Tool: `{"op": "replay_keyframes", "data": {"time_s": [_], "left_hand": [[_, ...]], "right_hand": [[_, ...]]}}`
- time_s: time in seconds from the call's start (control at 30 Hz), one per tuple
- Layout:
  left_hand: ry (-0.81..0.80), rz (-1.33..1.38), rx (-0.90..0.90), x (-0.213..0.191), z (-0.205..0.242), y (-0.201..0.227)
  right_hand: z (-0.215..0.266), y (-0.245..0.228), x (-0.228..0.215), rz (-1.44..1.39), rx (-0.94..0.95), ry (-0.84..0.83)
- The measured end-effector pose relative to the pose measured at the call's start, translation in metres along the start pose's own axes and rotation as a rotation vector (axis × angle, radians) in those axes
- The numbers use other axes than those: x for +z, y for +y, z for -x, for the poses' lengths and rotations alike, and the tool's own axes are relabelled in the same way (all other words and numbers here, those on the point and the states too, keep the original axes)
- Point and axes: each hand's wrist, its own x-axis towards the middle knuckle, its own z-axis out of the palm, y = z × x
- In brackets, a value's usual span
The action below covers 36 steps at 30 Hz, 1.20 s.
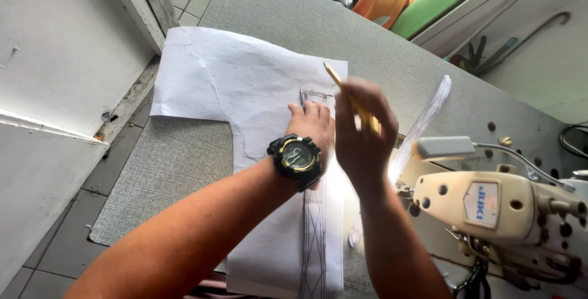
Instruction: Using a pencil and a ruler to draw lines and mark specific points on a fabric or paper pattern piece on a sewing table.
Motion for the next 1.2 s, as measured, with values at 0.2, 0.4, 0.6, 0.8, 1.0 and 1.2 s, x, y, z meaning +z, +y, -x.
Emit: {"op": "replay_keyframes", "data": {"time_s": [0.2,0.4,0.6,0.8,1.0,1.2], "left_hand": [[-0.191,-0.267,-0.093,0.056,-0.078,0.017],[-0.411,-0.183,-0.175,-0.003,-0.052,0.044],[-0.392,-0.191,-0.233,-0.017,-0.037,0.028],[-0.386,-0.199,-0.257,-0.033,-0.04,0.018],[-0.419,-0.21,-0.251,-0.028,-0.049,0.012],[-0.454,-0.227,-0.244,-0.033,-0.049,0.015]], "right_hand": [[0.168,-0.017,-0.037,-0.003,-0.294,0.437],[0.176,-0.078,-0.033,0.048,-0.117,-0.206],[0.154,-0.024,0.005,0.317,0.277,-0.478],[0.095,-0.031,0.022,0.344,0.316,-0.521],[0.1,-0.042,0.022,0.371,0.405,-0.571],[0.084,-0.045,0.02,0.393,0.497,-0.615]]}}
